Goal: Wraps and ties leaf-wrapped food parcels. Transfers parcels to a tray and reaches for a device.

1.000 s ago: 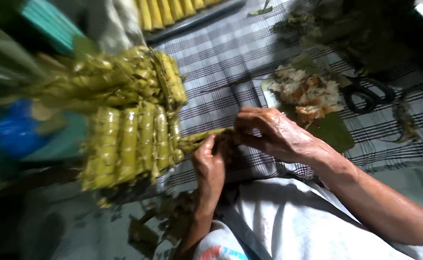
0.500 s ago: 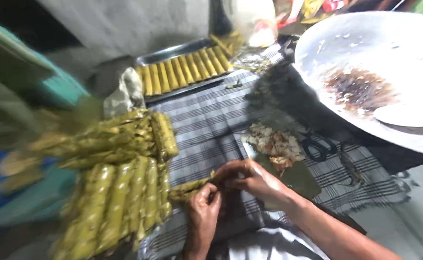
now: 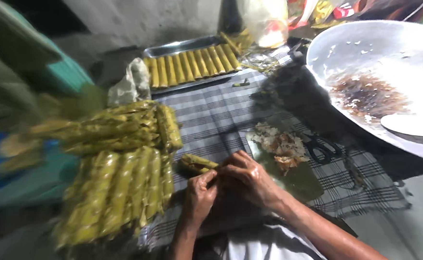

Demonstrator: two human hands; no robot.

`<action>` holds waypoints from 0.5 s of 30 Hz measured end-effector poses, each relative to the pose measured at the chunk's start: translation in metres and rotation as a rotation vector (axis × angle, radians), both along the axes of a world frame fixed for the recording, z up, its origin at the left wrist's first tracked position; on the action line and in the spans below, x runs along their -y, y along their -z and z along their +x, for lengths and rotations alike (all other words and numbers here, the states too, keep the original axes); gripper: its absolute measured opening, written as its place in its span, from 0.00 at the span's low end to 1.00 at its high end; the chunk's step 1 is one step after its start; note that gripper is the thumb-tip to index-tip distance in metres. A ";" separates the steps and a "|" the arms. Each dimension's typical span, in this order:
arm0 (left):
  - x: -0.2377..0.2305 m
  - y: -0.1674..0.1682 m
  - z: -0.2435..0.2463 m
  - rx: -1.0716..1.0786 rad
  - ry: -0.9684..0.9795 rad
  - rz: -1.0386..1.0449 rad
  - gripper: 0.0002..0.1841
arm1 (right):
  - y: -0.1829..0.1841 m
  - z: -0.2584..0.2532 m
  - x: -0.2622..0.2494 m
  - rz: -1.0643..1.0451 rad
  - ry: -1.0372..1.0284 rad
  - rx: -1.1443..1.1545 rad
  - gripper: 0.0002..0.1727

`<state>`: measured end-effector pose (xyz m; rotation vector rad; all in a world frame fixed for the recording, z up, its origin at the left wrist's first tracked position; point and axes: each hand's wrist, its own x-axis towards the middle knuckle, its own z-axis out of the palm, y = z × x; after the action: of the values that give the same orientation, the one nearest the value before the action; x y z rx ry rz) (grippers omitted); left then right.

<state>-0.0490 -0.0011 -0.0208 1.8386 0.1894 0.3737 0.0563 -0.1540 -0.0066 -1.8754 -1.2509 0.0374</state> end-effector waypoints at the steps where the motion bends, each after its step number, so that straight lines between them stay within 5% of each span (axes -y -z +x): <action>1: 0.002 0.000 -0.001 0.000 -0.019 -0.024 0.04 | -0.001 0.002 -0.001 -0.035 -0.036 -0.027 0.09; 6: 0.005 0.001 -0.006 0.008 -0.053 -0.078 0.04 | -0.005 0.009 -0.004 -0.065 -0.141 -0.096 0.08; 11: 0.010 -0.002 -0.011 0.069 -0.183 0.393 0.07 | -0.012 0.025 -0.005 -0.261 -0.318 -0.362 0.15; 15: 0.022 -0.006 -0.017 0.060 -0.296 0.575 0.04 | -0.022 0.026 -0.010 -0.369 -0.333 -0.143 0.18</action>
<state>-0.0657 -0.0231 -0.0148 2.3660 0.3404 0.7480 0.0818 -0.1443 0.0156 -1.9035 -1.5186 0.6061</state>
